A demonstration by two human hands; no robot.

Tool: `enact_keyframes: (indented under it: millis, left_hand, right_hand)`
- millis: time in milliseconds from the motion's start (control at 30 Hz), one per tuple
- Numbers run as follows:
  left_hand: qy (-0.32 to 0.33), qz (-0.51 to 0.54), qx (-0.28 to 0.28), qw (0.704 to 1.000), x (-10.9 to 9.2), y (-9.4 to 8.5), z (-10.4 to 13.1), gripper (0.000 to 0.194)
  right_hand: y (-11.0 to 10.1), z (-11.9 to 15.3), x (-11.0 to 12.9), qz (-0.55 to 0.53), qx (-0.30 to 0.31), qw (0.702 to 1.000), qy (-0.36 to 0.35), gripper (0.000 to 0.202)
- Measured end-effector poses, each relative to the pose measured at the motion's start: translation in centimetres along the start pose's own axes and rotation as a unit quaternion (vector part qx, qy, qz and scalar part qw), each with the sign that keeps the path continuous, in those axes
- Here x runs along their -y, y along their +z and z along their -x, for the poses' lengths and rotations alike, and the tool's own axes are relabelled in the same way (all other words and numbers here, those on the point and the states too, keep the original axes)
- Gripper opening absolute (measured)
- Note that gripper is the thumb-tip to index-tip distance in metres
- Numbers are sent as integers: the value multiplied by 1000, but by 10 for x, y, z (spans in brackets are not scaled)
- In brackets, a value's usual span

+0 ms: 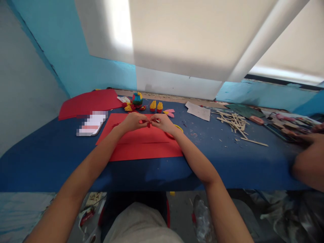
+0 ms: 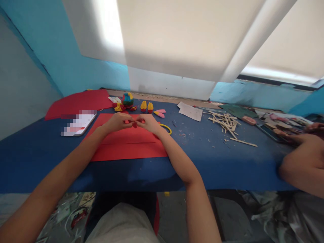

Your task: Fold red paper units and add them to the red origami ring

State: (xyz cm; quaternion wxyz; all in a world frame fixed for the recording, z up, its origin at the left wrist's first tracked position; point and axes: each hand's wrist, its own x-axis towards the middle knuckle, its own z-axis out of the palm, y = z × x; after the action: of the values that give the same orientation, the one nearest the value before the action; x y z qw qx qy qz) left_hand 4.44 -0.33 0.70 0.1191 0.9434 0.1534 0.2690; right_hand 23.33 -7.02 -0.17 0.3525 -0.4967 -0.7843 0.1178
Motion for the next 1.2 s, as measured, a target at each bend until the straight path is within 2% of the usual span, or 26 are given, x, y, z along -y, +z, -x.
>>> enact_keyframes:
  millis: [167, 333, 467, 600, 967, 1200]
  left_hand:
    - [-24, 20, -18, 999, -2, 1, 0, 20]
    - [-73, 63, -55, 994, -7, 1, -2, 24]
    - [-111, 95, -98, 984, -11, -1, -3, 27]
    - [-124, 112, -121, 978, -11, -2, -4, 24]
    - [-130, 184, -75, 971, -7, 1, 0, 25]
    - [-123, 227, -13, 966, -9, -5, 0, 23]
  right_hand:
    - [2, -1, 3, 32, -18, 999, -9, 9]
    - [7, -1, 4, 43, -75, 996, -19, 17]
    - [8, -1, 3, -43, -132, 990, 4, 25]
    - [9, -1, 5, -118, -135, 983, 36, 23]
    - [9, 1, 10, -71, -166, 984, -4, 14]
    - [7, 1, 10, 68, -131, 987, -69, 13]
